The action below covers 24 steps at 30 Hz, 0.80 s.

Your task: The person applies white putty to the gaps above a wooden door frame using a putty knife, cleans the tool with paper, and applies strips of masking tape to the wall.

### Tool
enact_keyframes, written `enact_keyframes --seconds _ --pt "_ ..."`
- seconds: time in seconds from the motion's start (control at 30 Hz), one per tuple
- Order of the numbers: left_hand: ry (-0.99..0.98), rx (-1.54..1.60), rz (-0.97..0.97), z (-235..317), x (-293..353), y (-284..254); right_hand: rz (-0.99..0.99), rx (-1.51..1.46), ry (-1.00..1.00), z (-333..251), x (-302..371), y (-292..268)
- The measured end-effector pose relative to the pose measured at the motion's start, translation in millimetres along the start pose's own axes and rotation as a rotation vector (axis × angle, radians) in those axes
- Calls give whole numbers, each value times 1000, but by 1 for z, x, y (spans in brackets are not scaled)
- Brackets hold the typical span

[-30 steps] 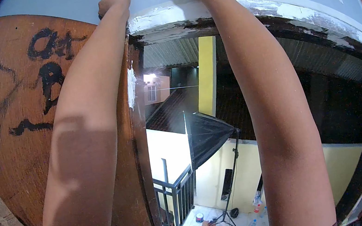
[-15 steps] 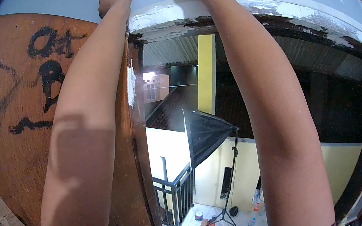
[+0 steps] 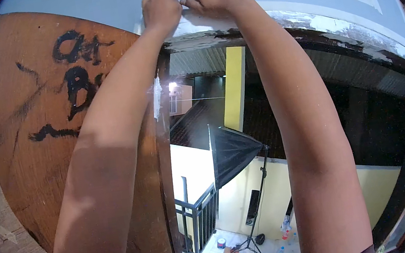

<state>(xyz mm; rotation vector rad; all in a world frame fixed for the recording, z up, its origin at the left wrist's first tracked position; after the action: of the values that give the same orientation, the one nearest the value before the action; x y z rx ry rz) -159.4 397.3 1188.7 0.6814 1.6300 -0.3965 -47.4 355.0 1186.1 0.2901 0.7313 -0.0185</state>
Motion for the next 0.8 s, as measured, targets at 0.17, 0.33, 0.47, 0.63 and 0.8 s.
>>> enact_keyframes --seconds 0.17,0.33,0.47,0.63,0.8 --pt "-99 -34 -9 -14 16 4 -186 -51 23 -13 0 -12" --pt "-124 -61 -36 -10 15 12 -108 25 87 -10 0 -10" --pt "-176 -111 -35 -16 13 8 -99 6 104 -11 1 -17" --pt "-287 -71 -76 -24 10 6 -193 102 178 4 15 -21" --pt "-303 -87 -32 -23 11 4 -176 208 166 27 39 -20"
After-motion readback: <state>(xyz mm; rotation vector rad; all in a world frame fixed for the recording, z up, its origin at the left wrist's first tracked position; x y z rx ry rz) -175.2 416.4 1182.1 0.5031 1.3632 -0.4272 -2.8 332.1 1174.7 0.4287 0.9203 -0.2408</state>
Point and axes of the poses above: each hand's wrist, its own x-axis away from the middle knuckle, its own y-axis out of the palm, z = x × y, the point moved 9 cm from there along -x, towards the middle knuckle, and after that the axes turned 15 degrees about x, right-handed, at the moved point
